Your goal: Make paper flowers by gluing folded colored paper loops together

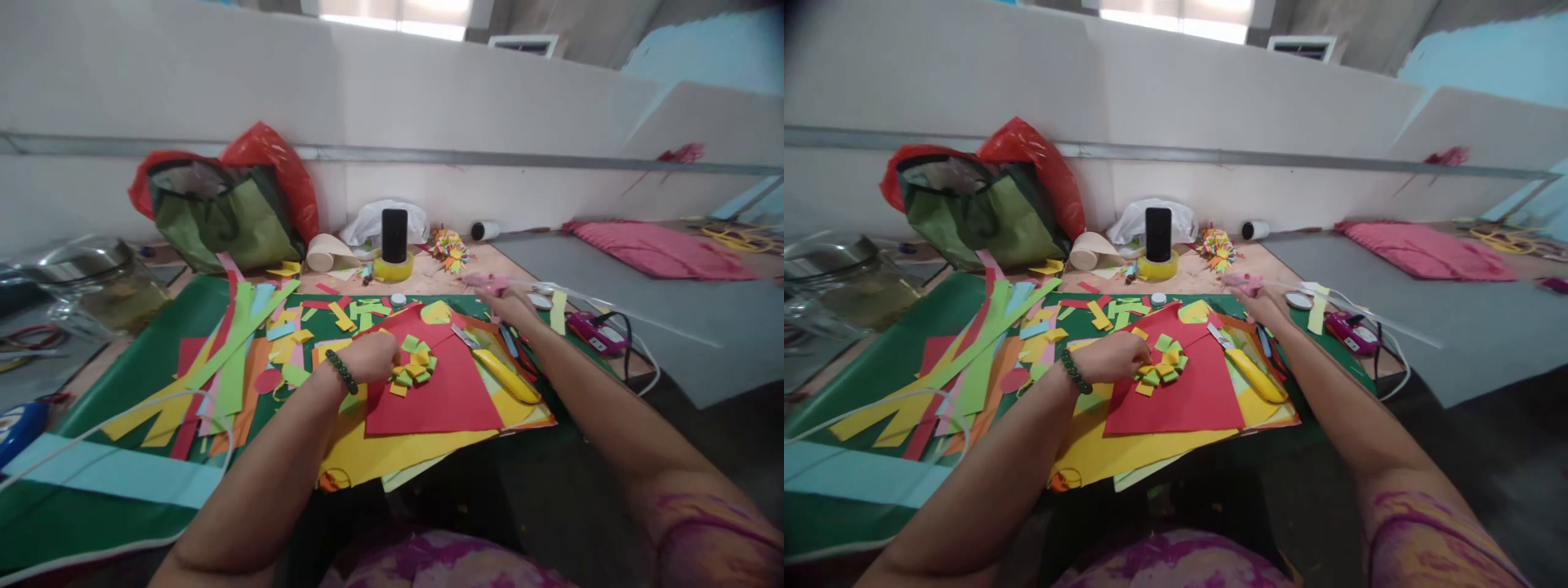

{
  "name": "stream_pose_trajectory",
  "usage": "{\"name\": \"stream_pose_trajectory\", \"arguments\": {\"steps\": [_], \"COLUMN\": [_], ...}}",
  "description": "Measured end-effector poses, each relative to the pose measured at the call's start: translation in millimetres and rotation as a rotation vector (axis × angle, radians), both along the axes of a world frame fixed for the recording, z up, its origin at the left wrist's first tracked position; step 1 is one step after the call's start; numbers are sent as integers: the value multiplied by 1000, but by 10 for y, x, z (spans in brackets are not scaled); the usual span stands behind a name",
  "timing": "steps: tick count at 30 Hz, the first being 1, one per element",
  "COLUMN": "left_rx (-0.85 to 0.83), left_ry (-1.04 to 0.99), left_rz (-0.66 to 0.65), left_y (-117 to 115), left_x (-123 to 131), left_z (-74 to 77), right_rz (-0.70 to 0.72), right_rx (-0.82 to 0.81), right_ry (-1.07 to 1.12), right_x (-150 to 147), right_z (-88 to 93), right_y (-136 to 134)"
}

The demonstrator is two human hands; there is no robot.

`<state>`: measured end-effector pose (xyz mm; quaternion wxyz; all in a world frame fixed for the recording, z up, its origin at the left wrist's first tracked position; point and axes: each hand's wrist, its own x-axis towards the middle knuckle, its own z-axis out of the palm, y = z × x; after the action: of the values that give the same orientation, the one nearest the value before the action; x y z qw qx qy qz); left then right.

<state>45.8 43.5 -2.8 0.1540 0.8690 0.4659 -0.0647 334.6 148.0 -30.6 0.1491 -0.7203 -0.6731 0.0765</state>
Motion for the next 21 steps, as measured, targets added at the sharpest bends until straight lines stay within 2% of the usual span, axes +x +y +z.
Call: {"name": "stream_pose_trajectory", "arguments": {"steps": [3, 8, 11, 14, 17, 21], "left_rx": [10, 7, 12, 13, 5, -36], "left_ry": [4, 61, 133, 164, 129, 93], "left_rz": [-5, 6, 22, 55, 78, 116], "left_y": [-2, -42, -102, -189, -271, -310], "left_x": [-5, 27, 84, 163, 243, 313], "left_z": [2, 37, 46, 48, 70, 88], "right_rz": [-18, 100, 59, 18, 242, 719], "right_rx": [-133, -141, -88, -124, -39, 86], "right_ry": [-71, -176, -337, -450, -365, -88], "right_x": [-103, -29, -16, -171, -469, -1018], "right_z": [-70, -4, 72, 193, 345, 543], "right_y": [-23, -86, -286, -621, -914, -983]}}
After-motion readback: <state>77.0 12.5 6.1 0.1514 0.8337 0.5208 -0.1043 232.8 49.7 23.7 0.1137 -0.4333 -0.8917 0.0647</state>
